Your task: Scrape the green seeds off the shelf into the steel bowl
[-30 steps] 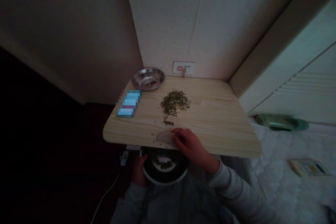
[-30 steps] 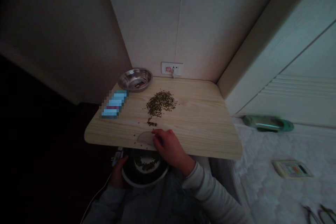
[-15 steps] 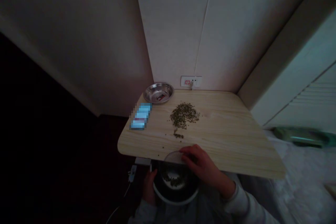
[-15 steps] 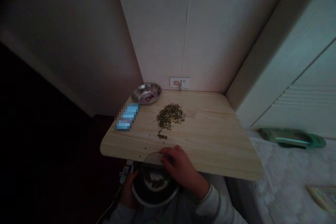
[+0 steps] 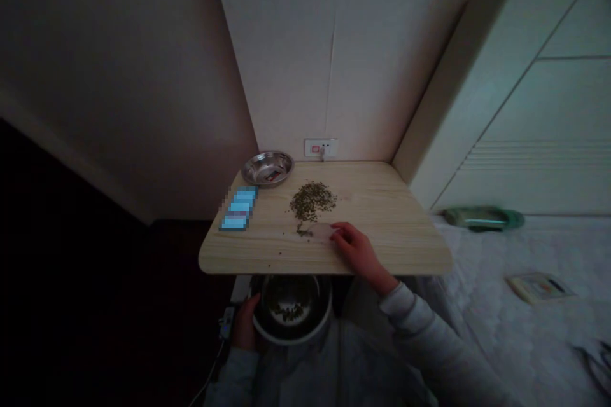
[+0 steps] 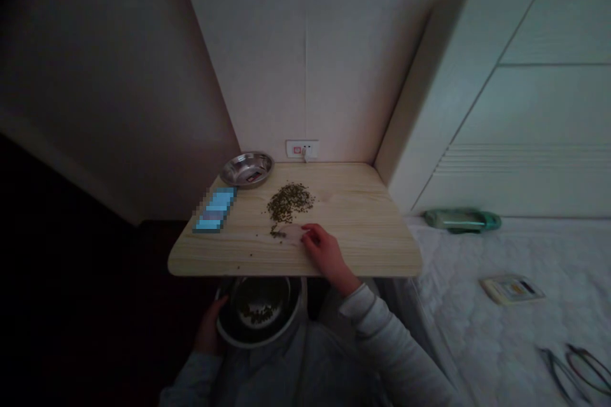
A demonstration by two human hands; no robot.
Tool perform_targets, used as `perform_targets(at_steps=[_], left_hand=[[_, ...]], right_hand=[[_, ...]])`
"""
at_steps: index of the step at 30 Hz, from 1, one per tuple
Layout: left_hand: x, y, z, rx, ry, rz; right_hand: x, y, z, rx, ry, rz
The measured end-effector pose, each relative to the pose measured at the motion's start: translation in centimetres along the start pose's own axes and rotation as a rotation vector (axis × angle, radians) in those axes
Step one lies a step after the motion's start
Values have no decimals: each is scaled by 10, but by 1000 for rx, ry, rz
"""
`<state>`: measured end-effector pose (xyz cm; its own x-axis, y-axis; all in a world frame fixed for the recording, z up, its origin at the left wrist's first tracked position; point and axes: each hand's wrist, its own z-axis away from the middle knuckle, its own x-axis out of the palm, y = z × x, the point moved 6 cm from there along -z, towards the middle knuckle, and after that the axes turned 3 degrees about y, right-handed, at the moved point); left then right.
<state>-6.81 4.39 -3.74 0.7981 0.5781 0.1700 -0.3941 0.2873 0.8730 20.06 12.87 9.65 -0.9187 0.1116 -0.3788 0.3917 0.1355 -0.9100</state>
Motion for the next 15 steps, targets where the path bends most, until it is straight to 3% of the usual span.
perform_targets(at_steps=[7,15], left_hand=[[14,1,1,-69,-80,38],[28,7,14,-137,-137,115]], right_hand=[[0,-3,-2,-81,8,206],[16,-13,3,-135,-54,225]])
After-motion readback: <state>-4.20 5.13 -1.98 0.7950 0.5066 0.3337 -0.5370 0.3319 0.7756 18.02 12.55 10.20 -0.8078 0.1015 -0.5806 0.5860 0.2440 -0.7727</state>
